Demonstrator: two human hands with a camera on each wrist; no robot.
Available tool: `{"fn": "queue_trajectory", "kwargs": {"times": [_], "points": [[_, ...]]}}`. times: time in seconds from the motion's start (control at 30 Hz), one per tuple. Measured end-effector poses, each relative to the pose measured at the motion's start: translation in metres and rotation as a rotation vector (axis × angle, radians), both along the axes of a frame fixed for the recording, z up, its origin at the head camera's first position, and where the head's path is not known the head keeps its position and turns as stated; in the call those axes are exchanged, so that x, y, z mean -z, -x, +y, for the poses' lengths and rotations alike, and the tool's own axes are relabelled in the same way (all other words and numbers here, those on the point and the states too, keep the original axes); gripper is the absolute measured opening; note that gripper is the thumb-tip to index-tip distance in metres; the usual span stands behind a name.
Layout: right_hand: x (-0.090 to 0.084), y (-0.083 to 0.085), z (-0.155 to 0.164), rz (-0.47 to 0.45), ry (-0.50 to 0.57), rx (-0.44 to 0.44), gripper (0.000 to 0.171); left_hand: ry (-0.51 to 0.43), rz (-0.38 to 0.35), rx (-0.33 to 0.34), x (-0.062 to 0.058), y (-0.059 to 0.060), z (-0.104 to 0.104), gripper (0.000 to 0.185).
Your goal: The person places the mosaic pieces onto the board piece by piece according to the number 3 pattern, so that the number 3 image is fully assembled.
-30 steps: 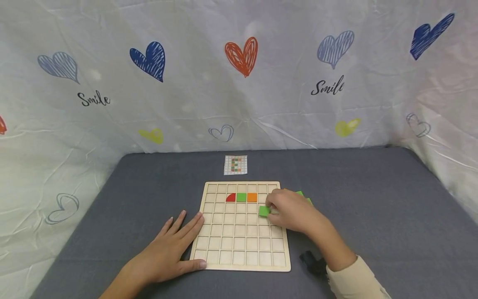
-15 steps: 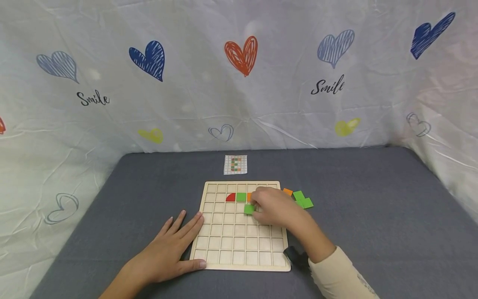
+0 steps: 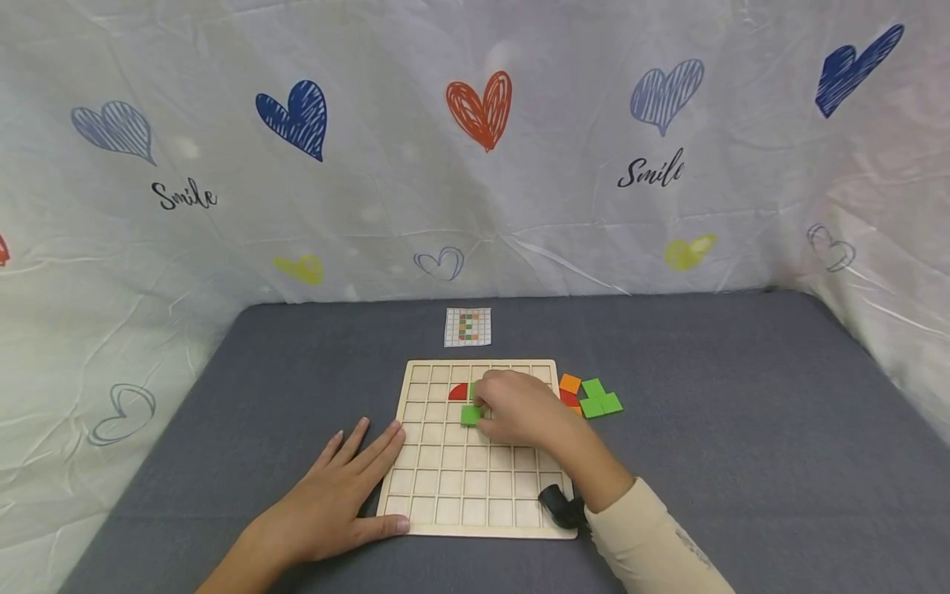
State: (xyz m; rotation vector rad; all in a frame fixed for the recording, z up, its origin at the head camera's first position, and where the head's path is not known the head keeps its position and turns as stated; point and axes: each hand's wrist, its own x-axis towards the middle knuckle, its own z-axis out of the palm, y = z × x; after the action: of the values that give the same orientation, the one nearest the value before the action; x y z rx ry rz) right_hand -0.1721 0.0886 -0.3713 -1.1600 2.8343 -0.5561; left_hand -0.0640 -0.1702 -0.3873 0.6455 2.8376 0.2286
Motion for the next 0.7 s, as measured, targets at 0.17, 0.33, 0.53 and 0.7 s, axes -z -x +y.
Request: {"fn": "queue_trajectory", "kwargs": {"times": [0.17, 0.33, 0.53, 0.7], "points": [[0.005, 0.002, -0.01, -0.017, -0.021, 0.001, 0.024, 0.007, -0.003, 0.003, 0.0, 0.001, -0.001, 0.096], [0.005, 0.002, -0.015, -0.003, -0.023, -0.004, 0.021, 0.013, -0.016, 0.001, 0.0, 0.001, -0.001, 0.096], [0.005, 0.002, -0.019, 0.008, -0.004, 0.0, 0.019, -0.001, 0.007, 0.005, 0.0, 0.0, -0.001, 0.095], [0.004, 0.003, -0.021, -0.007, 0.008, 0.014, 0.02, -0.011, 0.015, 0.01, 0.0, 0.0, -0.001, 0.095]]}}
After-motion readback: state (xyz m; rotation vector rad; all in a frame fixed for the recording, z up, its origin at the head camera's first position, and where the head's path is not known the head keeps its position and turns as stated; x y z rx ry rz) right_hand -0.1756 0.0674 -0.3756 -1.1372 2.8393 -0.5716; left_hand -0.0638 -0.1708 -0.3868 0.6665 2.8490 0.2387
